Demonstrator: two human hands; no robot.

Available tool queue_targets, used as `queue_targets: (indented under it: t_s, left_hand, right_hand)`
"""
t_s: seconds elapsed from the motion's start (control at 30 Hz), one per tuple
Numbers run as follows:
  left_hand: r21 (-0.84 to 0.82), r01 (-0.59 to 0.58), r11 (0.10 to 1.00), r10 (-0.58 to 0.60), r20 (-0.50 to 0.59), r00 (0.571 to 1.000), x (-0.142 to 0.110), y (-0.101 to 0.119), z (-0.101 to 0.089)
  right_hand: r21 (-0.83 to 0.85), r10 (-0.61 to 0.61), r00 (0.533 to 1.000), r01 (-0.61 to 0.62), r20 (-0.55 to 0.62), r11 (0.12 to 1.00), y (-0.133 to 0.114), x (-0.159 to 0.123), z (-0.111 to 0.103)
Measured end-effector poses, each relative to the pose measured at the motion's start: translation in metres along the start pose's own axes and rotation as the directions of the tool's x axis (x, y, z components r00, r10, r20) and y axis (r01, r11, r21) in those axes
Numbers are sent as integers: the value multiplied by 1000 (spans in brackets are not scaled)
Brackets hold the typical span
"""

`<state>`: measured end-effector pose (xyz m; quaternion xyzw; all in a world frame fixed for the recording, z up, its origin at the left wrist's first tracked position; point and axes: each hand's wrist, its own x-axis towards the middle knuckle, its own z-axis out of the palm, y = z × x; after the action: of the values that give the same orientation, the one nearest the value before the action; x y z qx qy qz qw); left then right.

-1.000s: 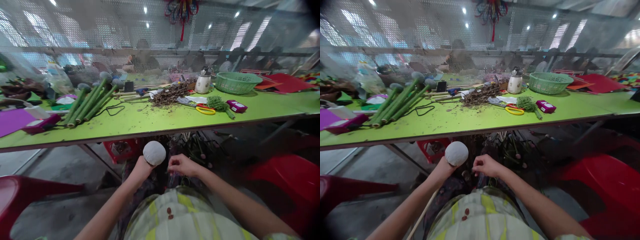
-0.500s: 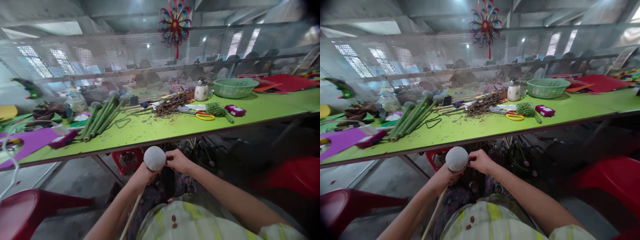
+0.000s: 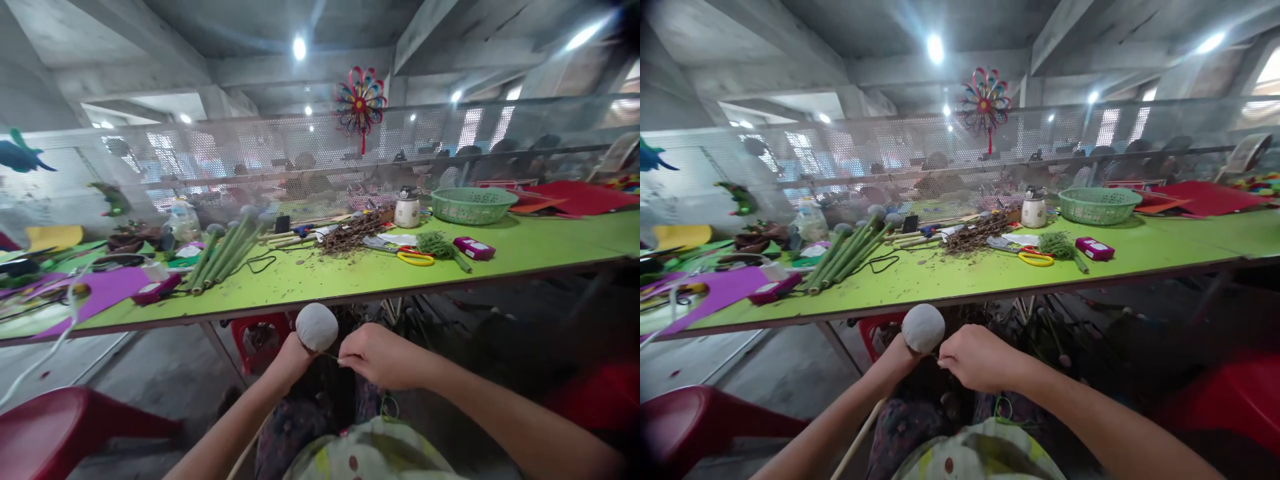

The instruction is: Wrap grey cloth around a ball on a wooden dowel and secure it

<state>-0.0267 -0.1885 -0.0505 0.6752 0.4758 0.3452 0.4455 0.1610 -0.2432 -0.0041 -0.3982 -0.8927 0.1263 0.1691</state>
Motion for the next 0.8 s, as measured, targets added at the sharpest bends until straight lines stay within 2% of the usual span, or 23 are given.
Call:
queue_targets:
  t_s: [0.07, 0.1, 0.17, 0.27, 0.37, 0.43, 0.53, 0.57, 0.63, 0.7, 0.8]
  left_hand:
    - [-52, -58, 997, 62, 58, 996, -3, 2, 0]
    - [-83, -50, 995, 58, 88, 994, -5, 3, 0]
    - [-140, 61, 988, -41, 141, 989, -8, 2, -2]
    - [-225, 267, 937, -222, 206, 953, -12, 0, -5]
    - [-314, 281, 907, -207, 250, 946, -16, 1, -7]
    - [-282, 278, 918, -198, 280, 939, -15, 3, -8]
    - [-46, 283, 958, -264, 244, 933, -5, 4, -9]
    - [42, 241, 970, -245, 202, 948, -1, 5, -9]
    - [228, 93, 969, -126, 134, 983, 9, 5, -9]
    - [482, -44, 875, -16, 120, 993, 15, 7, -10]
    - [788, -85, 610, -7, 112, 994, 16, 12, -9]
  right_hand:
    - [-109, -50, 998, 46, -31, 993, -12, 0, -15]
    - [-142, -61, 997, 53, -52, 988, -15, 0, -21]
    - [-160, -56, 992, 38, -110, 986, -14, -1, -30]
    - [-135, 3, 984, -27, -180, 990, 1, -5, -39]
    - [-78, 103, 977, -119, -187, 990, 18, -13, -45]
    - [-26, 160, 969, -167, -187, 986, 23, -19, -47]
    - [-11, 147, 979, -150, -138, 989, 14, -26, -44]
    - [-26, 118, 987, -122, -108, 992, 7, -26, -41]
    - [-75, 34, 998, -37, -44, 996, -11, -25, -33]
    - [-143, -48, 999, 46, -12, 989, -26, -19, -27]
    - [-220, -136, 990, 125, -33, 967, -34, 0, -28]
